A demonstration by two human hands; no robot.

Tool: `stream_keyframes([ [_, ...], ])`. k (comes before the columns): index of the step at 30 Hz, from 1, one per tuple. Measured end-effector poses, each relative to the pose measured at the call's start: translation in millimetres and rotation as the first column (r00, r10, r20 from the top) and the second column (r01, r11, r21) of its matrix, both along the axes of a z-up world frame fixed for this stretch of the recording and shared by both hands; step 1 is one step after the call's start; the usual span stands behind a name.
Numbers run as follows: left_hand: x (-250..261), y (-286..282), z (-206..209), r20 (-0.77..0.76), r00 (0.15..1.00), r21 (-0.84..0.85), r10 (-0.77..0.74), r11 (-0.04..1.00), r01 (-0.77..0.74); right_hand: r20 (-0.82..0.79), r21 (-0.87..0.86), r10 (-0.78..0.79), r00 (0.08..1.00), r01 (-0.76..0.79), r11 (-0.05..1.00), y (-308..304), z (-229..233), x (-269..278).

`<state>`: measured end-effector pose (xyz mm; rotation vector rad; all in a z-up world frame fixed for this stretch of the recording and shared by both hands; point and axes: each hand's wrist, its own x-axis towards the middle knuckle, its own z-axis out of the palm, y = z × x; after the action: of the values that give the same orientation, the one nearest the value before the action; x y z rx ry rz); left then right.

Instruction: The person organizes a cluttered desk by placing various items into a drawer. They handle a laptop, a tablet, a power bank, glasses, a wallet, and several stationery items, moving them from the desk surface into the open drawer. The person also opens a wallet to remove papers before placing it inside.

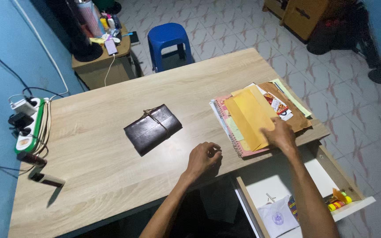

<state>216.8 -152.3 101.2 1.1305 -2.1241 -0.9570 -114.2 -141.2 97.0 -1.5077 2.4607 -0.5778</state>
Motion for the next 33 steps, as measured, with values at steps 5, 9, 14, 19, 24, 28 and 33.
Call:
stream_keyframes([
  [5,3,-16,-8,-0.194,0.981,0.366,0.029,0.930,0.045,0.558,-0.321,0.200,0.805,-0.013,0.947,6,-8,1],
  [9,-1,-33,-6,-0.431,0.873,0.544,0.227,0.838,0.050,0.377,-0.329,0.320,0.869,-0.197,0.923,-13,-24,57],
  [14,7,-51,-21,-0.486,0.778,0.399,0.398,0.893,-0.208,0.433,-0.113,0.231,0.871,-0.202,0.973,-6,-7,107],
  [19,42,-63,-27,-0.195,0.936,-0.105,0.294,0.942,-0.318,-0.152,-0.039,-0.018,0.988,0.013,0.999,-2,14,57],
  [24,34,-50,-4,0.041,0.958,-0.343,0.284,0.904,-0.254,-0.064,-0.035,-0.061,0.996,0.059,0.998,5,1,22],
  [28,23,-53,0,0.133,0.942,-0.416,0.309,0.880,-0.230,-0.028,0.013,-0.045,0.999,0.045,0.999,8,7,17],
  [33,15,-65,-14,0.181,0.914,-0.457,0.363,0.854,-0.248,-0.027,0.086,-0.030,0.999,0.032,0.996,7,29,25],
])
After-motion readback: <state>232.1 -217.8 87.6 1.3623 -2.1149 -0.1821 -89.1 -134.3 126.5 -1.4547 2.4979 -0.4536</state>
